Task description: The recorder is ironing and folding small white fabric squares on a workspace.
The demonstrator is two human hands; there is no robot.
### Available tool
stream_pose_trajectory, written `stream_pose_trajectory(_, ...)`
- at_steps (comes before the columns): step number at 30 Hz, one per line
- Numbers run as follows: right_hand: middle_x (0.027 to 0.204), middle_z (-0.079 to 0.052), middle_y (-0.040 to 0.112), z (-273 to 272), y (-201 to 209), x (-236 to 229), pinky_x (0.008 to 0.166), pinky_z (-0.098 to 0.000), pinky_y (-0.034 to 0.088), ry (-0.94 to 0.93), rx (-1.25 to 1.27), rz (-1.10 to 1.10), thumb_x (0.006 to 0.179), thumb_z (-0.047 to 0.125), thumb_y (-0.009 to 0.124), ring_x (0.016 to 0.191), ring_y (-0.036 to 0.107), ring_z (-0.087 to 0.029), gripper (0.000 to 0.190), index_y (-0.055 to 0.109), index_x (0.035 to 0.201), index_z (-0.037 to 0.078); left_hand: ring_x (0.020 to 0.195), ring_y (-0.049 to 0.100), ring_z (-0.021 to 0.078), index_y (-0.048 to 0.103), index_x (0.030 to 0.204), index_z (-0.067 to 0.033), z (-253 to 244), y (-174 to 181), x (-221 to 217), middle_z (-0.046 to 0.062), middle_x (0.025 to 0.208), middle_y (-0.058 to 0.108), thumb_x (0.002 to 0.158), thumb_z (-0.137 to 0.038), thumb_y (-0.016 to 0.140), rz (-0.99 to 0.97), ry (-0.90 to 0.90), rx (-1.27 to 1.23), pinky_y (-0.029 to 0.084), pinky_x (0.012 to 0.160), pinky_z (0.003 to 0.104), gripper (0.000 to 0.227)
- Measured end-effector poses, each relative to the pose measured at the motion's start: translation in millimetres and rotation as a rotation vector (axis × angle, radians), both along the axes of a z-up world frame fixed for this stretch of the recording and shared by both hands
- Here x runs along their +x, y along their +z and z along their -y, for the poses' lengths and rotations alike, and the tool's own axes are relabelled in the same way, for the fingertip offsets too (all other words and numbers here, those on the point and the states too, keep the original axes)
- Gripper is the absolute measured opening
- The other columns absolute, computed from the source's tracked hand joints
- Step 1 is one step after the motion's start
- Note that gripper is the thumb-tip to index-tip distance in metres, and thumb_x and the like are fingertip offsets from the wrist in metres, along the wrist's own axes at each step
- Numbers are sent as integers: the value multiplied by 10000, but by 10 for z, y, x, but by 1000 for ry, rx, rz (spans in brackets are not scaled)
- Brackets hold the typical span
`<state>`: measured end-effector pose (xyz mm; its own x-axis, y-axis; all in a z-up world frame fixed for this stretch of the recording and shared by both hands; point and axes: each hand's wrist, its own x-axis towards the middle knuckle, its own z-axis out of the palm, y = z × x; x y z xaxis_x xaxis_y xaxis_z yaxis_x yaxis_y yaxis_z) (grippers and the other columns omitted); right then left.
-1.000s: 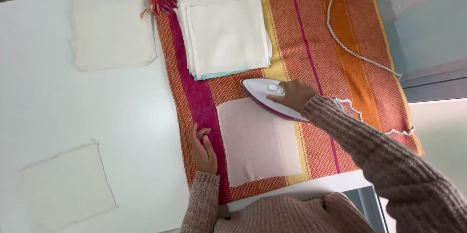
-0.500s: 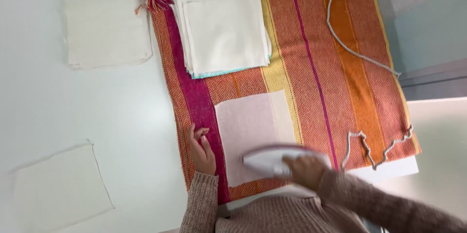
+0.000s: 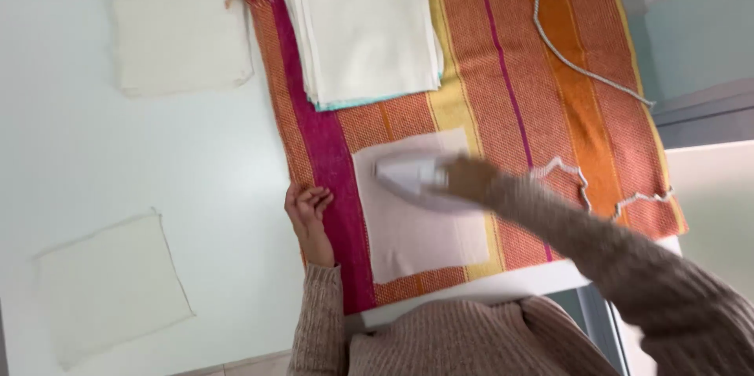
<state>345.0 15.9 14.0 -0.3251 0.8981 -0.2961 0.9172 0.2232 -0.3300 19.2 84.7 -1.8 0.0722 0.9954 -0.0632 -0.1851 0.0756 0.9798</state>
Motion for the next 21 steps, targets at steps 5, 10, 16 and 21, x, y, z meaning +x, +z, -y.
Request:
stream_pose_trajectory(5,788,-53,684,1513,-465,-1283,660,-458,577,-164,110,99,794,899,472,750,722,-282,711,686,1130,310,1106,610,317,192,1526,52,-18,50,-194,219,1163,550,1079,-480,347,75,24,-59,579,953,435,712)
stream_pose_trajectory(10,632,-19,624,1282,-233,-1428,490,-426,557,-85,383,29,830,853,505,530,692,-245,653,703,1038,267,1103,621,325,220,1515,61,-20,-102,-275,221,1087,603,1062,-525,299,-58,-86,35,549,971,422,745)
stream_pose_trajectory(16,749,-64,708,-412,-755,-939,526,-439,585,-447,394,263,701,914,514,665,734,-275,726,789,1001,312,1150,599,254,205,1544,-6,-15,-100,-297,172,1155,596,1004,-675,319,156,19,-58,540,996,367,867)
stream_pose_trajectory(21,936,-33,756,-868,-522,-762,684,-488,595,-512,-107,209,651,978,502,889,759,-324,827,766,1096,334,1145,607,258,222,1542,-27,-21,-102,-290,155,1137,604,1050,-600,241,138,2,-52,539,1005,383,755)
